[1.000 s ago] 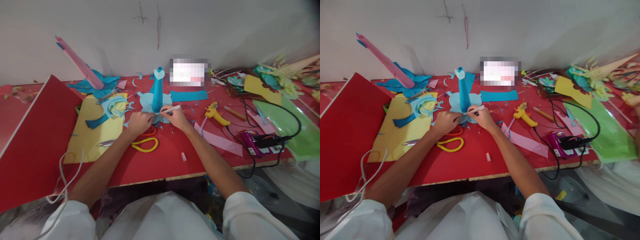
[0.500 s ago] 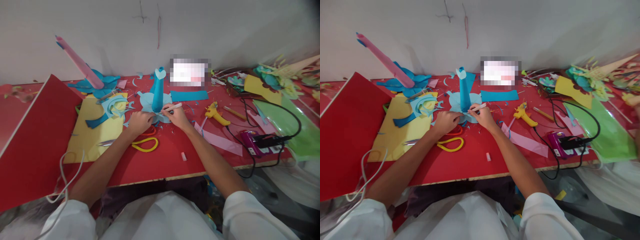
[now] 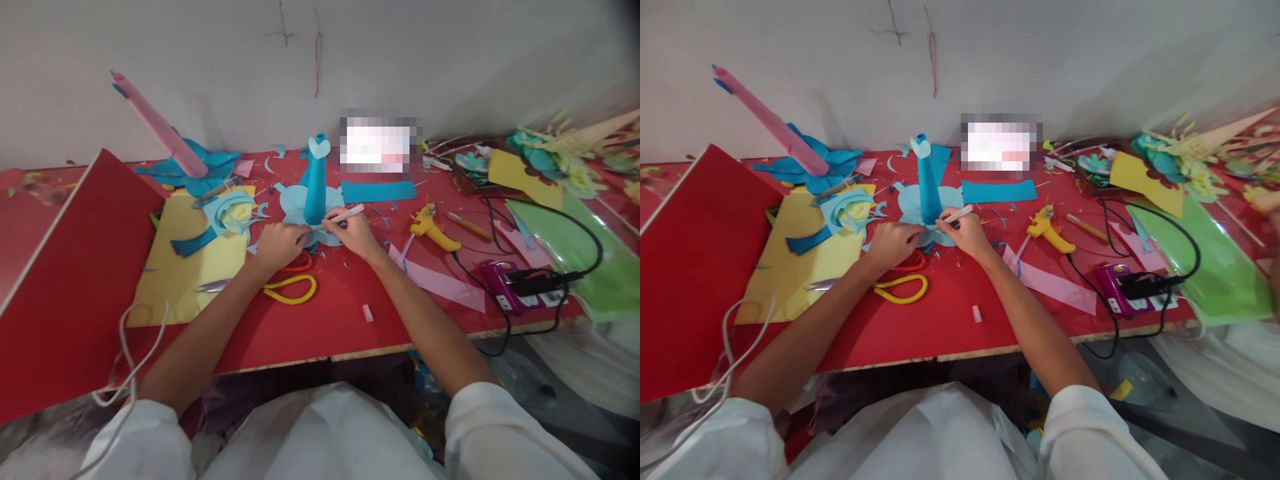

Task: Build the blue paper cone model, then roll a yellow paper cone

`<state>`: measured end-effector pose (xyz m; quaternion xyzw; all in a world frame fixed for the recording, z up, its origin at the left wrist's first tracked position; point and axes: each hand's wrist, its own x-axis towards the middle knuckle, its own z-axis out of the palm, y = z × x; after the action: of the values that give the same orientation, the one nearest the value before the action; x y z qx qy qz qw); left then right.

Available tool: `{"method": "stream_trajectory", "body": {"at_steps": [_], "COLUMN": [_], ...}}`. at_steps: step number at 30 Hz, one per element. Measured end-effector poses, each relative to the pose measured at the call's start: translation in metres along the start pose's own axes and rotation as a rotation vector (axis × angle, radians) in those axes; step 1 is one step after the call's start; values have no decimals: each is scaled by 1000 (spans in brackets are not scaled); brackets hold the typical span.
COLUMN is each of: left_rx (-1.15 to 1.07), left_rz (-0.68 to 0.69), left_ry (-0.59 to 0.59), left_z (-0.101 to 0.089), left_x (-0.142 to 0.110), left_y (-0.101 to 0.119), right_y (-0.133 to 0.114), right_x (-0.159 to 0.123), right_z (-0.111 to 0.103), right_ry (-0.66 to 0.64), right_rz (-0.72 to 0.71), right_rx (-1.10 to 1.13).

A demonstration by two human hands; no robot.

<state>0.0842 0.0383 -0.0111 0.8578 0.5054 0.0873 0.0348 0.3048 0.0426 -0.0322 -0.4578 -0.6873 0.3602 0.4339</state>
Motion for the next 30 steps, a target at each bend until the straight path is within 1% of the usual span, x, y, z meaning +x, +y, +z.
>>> {"method": "stream_trajectory", "body": {"at_steps": [3, 7, 10, 20, 30], "left_rx": [-3, -8, -14, -28, -9], "left_rz": [0, -8, -10, 3, -3], "left_ry": [-7, -20, -16, -5, -6], "left_z": [-1, -2, -2, 1, -1], "left_x": [0, 0, 0, 0, 0], "left_y": [0, 0, 1, -1, 0], "right_y": [0, 0, 0, -1, 2], "right_x": [0, 0, 0, 1, 1], "right_z": [0, 0, 0, 0, 0], "right_ry": [-14, 13, 18, 5, -10], "right_rz": [0, -25, -13, -7, -12], "right_rx": [15, -1, 0, -1, -10]}}
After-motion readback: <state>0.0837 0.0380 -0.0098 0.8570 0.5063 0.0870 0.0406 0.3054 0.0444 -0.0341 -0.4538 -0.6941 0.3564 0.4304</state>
